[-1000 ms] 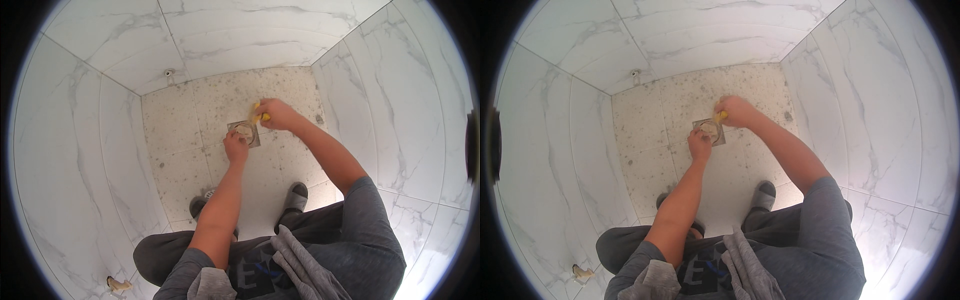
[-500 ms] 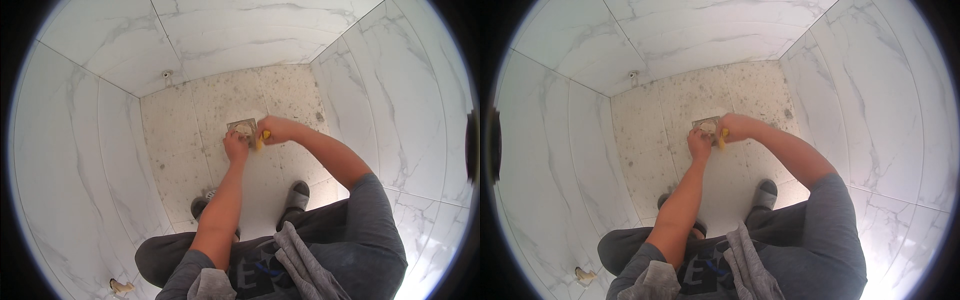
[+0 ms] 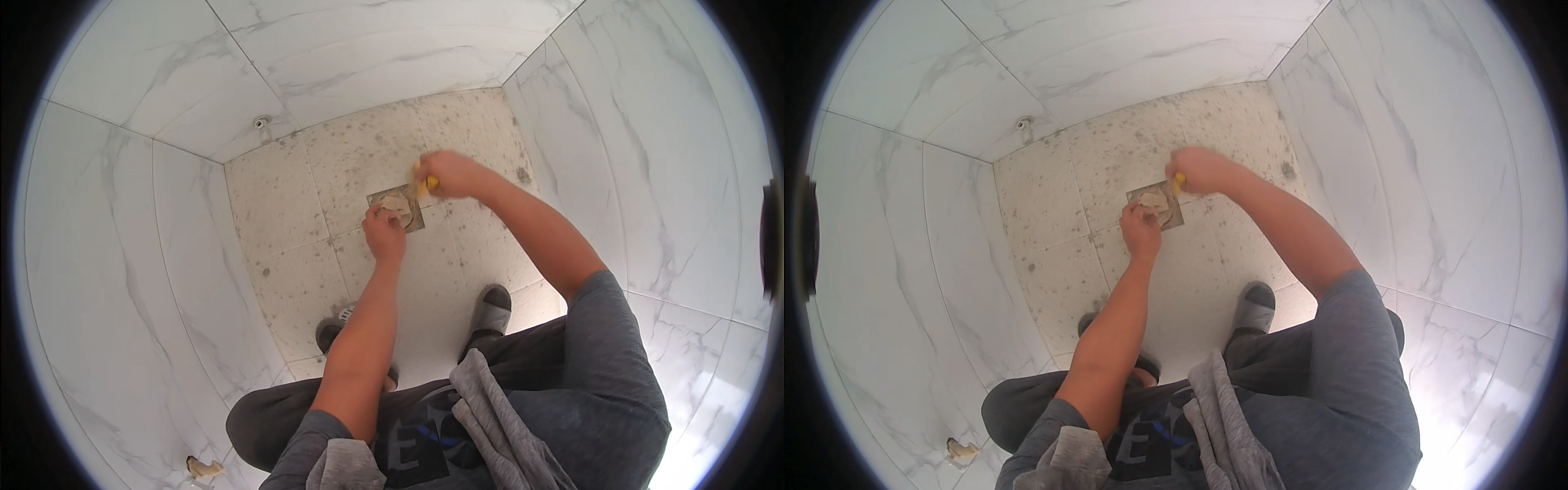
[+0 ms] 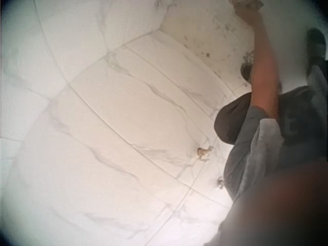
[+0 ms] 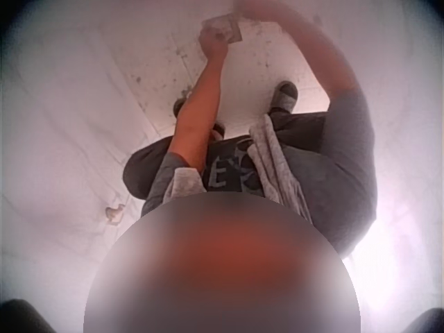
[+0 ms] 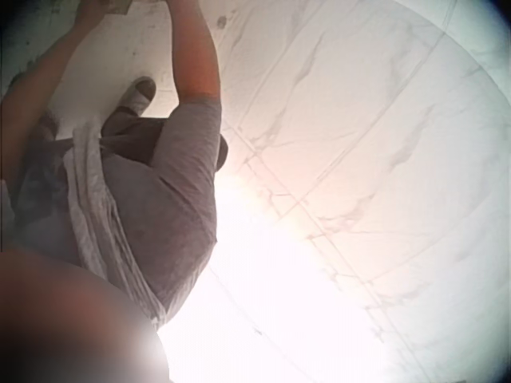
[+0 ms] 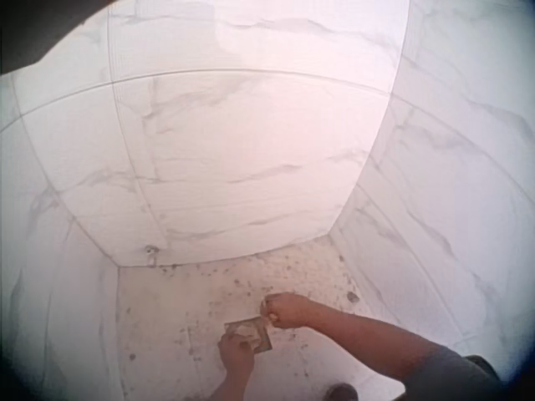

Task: The person squats in a tiled shower and uses a yellow brush to scrub the floor drain and surrounding tiles. They repeatedly scrub the drain opening and nearby grout lines, removing debris and residue from the surface.

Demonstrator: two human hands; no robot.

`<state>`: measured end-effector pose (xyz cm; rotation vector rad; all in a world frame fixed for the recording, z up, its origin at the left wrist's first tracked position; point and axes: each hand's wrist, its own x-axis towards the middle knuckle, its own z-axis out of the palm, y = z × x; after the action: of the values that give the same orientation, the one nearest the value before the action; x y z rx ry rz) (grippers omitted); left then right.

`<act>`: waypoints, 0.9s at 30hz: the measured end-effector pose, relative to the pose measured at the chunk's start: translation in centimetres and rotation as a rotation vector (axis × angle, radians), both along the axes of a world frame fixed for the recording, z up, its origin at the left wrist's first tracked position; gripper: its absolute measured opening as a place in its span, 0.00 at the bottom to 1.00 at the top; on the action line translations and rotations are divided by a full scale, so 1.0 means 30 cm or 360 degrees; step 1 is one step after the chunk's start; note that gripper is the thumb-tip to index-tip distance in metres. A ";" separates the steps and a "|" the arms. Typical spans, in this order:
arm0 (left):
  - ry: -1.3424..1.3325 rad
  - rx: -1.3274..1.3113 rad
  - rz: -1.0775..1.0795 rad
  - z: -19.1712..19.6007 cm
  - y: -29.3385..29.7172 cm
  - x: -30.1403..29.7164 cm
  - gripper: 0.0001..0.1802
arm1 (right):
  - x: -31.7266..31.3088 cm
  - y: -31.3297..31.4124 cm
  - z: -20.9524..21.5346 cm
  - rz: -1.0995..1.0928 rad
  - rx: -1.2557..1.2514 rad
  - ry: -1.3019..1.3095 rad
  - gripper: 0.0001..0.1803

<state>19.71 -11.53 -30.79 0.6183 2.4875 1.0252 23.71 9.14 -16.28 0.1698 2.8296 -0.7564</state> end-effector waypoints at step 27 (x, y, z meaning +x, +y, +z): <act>-0.0037 0.0449 0.0071 0.489 0.515 -0.296 0.09 | 0.182 0.355 0.120 -0.0794 0.0256 -0.0039 0.16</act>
<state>10.82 3.93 -16.11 0.6306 2.3652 1.4065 29.18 19.79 -12.68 0.9279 2.8470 -0.5999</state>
